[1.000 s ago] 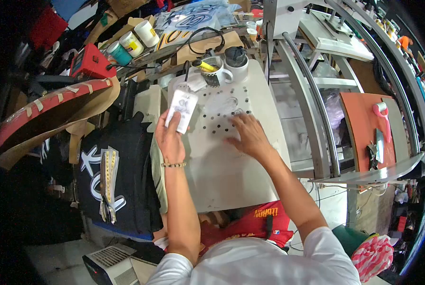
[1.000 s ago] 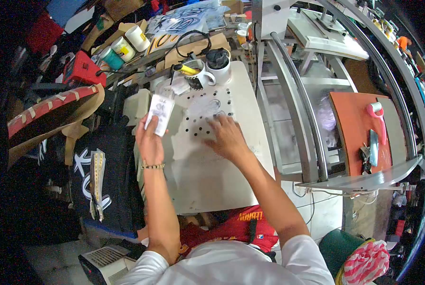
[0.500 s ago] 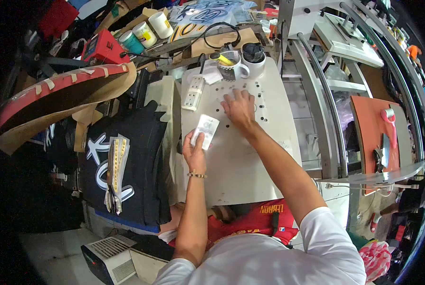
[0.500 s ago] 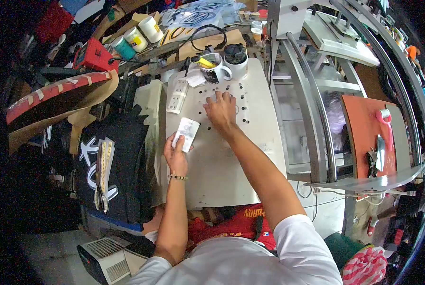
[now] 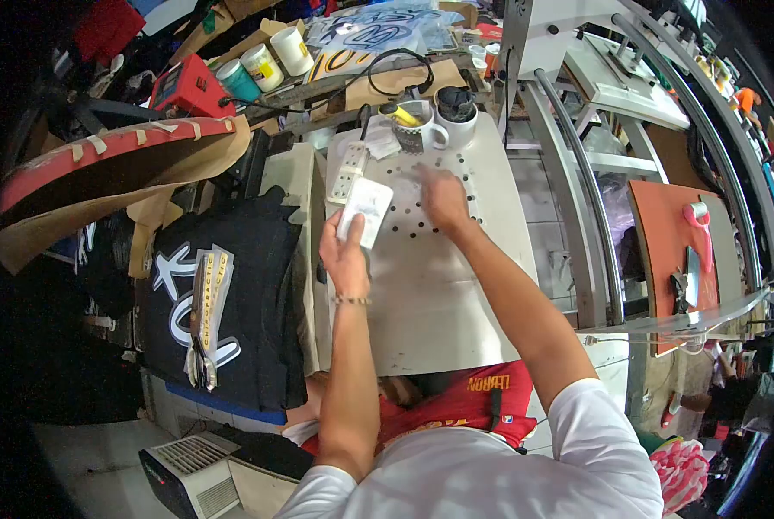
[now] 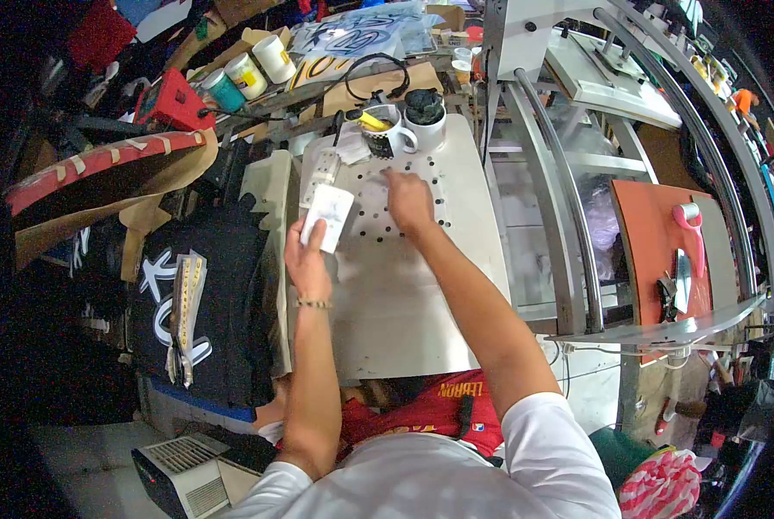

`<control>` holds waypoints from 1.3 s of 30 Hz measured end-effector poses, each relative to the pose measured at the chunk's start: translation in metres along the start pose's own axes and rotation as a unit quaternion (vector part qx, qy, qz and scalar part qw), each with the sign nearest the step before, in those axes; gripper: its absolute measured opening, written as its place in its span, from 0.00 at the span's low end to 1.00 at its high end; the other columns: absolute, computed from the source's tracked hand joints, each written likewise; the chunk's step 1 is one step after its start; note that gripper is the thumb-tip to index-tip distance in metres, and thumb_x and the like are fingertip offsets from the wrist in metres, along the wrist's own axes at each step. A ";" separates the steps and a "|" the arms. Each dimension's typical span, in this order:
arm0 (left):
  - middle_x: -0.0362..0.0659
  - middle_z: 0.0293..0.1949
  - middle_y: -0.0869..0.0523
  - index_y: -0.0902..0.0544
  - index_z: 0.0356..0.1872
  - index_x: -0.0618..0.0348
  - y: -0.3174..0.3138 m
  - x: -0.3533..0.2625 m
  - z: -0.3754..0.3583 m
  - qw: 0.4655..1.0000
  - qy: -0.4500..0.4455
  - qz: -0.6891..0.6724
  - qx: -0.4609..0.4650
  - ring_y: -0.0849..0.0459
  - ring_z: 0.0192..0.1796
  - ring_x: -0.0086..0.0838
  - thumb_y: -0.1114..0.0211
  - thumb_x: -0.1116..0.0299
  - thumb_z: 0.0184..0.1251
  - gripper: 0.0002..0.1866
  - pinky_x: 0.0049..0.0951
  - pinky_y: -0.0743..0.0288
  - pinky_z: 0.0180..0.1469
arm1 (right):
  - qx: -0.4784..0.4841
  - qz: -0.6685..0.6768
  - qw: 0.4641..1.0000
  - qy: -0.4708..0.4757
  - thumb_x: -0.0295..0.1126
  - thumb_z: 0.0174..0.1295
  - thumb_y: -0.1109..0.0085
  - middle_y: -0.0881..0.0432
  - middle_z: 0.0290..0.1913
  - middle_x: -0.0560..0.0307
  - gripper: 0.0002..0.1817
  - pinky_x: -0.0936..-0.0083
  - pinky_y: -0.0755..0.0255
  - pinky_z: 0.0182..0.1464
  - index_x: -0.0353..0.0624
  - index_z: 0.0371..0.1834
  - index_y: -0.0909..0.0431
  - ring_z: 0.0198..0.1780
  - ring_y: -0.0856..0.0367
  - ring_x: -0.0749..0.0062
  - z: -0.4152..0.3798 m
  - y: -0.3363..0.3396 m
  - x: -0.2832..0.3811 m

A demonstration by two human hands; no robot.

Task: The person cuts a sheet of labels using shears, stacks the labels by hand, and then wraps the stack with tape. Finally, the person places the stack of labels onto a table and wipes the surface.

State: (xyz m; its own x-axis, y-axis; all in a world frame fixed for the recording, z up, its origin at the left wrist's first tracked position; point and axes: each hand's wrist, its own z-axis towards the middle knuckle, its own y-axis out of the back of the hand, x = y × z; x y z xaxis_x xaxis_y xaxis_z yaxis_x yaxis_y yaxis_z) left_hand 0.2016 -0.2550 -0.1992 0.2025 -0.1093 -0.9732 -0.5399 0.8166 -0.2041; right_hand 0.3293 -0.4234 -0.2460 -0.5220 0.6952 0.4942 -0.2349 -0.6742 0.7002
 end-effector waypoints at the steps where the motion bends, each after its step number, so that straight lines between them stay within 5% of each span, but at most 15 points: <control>1: 0.45 0.50 0.15 0.22 0.56 0.68 -0.003 0.001 0.010 1.000 0.000 0.001 0.001 0.18 0.49 0.26 0.30 0.73 0.67 0.19 0.27 0.25 0.54 | -0.001 0.000 1.000 -0.001 0.26 0.66 0.49 0.15 0.42 0.40 0.17 0.59 0.23 0.48 0.43 0.56 0.20 0.45 0.16 0.50 0.002 0.009 0.003; 3: 0.45 0.51 0.16 0.22 0.56 0.69 -0.008 0.007 0.036 0.995 0.082 -0.031 0.048 0.18 0.49 0.27 0.30 0.74 0.66 0.20 0.27 0.25 0.54 | -0.107 0.186 0.955 -0.207 0.26 0.66 0.52 0.16 0.36 0.36 0.17 0.59 0.24 0.46 0.41 0.56 0.20 0.42 0.16 0.45 0.005 0.031 0.004; 8: 0.44 0.50 0.14 0.23 0.60 0.65 -0.046 0.033 0.086 0.977 0.136 0.065 0.151 0.14 0.48 0.27 0.32 0.72 0.68 0.21 0.28 0.21 0.47 | -0.249 0.423 0.844 -0.217 0.27 0.65 0.52 0.18 0.29 0.59 0.17 0.70 0.27 0.37 0.34 0.54 0.22 0.30 0.22 0.64 -0.027 0.053 -0.031; 10: 0.44 0.50 0.14 0.23 0.60 0.66 -0.059 0.027 0.096 0.957 0.169 0.079 0.221 0.14 0.48 0.27 0.31 0.71 0.67 0.21 0.28 0.21 0.47 | -0.259 0.476 0.767 -0.344 0.29 0.63 0.54 0.24 0.27 0.67 0.16 0.75 0.30 0.35 0.32 0.49 0.22 0.29 0.29 0.73 -0.050 0.072 -0.028; 15: 0.46 0.49 0.14 0.24 0.60 0.67 -0.048 0.008 0.084 0.984 0.124 -0.005 0.127 0.13 0.46 0.31 0.30 0.72 0.65 0.23 0.28 0.19 0.44 | -0.076 0.362 0.868 -0.330 0.30 0.62 0.54 0.24 0.28 0.59 0.12 0.66 0.31 0.34 0.34 0.38 0.22 0.31 0.25 0.69 -0.062 0.095 -0.014; 17: 0.47 0.51 0.15 0.24 0.60 0.67 -0.029 0.016 0.070 0.989 0.110 -0.080 0.063 0.13 0.47 0.32 0.30 0.72 0.65 0.24 0.32 0.18 0.41 | -0.094 0.080 0.986 -0.112 0.32 0.64 0.54 0.21 0.28 0.51 0.13 0.62 0.28 0.36 0.35 0.38 0.22 0.32 0.20 0.58 -0.040 0.066 -0.006; 19: 0.47 0.52 0.16 0.24 0.59 0.67 -0.018 0.011 0.040 0.988 0.128 -0.086 0.012 0.13 0.48 0.34 0.30 0.71 0.64 0.23 0.35 0.17 0.40 | -0.045 0.032 0.995 -0.083 0.44 0.66 0.47 0.19 0.34 0.44 0.19 0.57 0.26 0.41 0.36 0.37 0.22 0.38 0.18 0.48 -0.017 0.046 0.010; 25: 0.47 0.51 0.16 0.25 0.58 0.65 0.015 0.046 0.020 0.986 0.141 -0.082 -0.033 0.14 0.47 0.34 0.32 0.70 0.66 0.21 0.36 0.19 0.40 | 0.072 -0.119 0.984 -0.114 0.65 0.52 0.33 0.22 0.45 0.43 0.36 0.52 0.29 0.49 0.39 0.43 0.19 0.49 0.21 0.48 0.013 0.008 0.035; 33: 0.44 0.51 0.17 0.24 0.58 0.64 0.025 0.067 0.014 0.995 0.087 -0.044 0.008 0.17 0.52 0.29 0.30 0.72 0.66 0.21 0.28 0.24 0.54 | 0.051 -0.075 0.992 -0.092 0.51 0.54 0.28 0.21 0.45 0.43 0.25 0.53 0.31 0.49 0.44 0.46 0.16 0.50 0.22 0.47 0.004 0.002 0.026; 39: 0.44 0.48 0.16 0.19 0.52 0.64 0.024 0.077 0.014 1.000 0.023 -0.014 -0.011 0.18 0.49 0.28 0.28 0.66 0.65 0.18 0.28 0.24 0.52 | 0.007 -0.058 0.996 -0.069 0.42 0.53 0.26 0.21 0.47 0.41 0.20 0.53 0.27 0.48 0.43 0.45 0.16 0.49 0.21 0.47 0.003 0.004 0.026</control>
State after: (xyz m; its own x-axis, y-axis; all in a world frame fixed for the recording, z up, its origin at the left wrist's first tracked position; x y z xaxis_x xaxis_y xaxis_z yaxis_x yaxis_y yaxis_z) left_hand 0.2156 -0.2359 -0.2776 0.1803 -0.1586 -0.9707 -0.5529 0.7999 -0.2334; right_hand 0.3170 -0.4069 -0.2293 -0.3735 0.7971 0.4744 -0.2756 -0.5837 0.7638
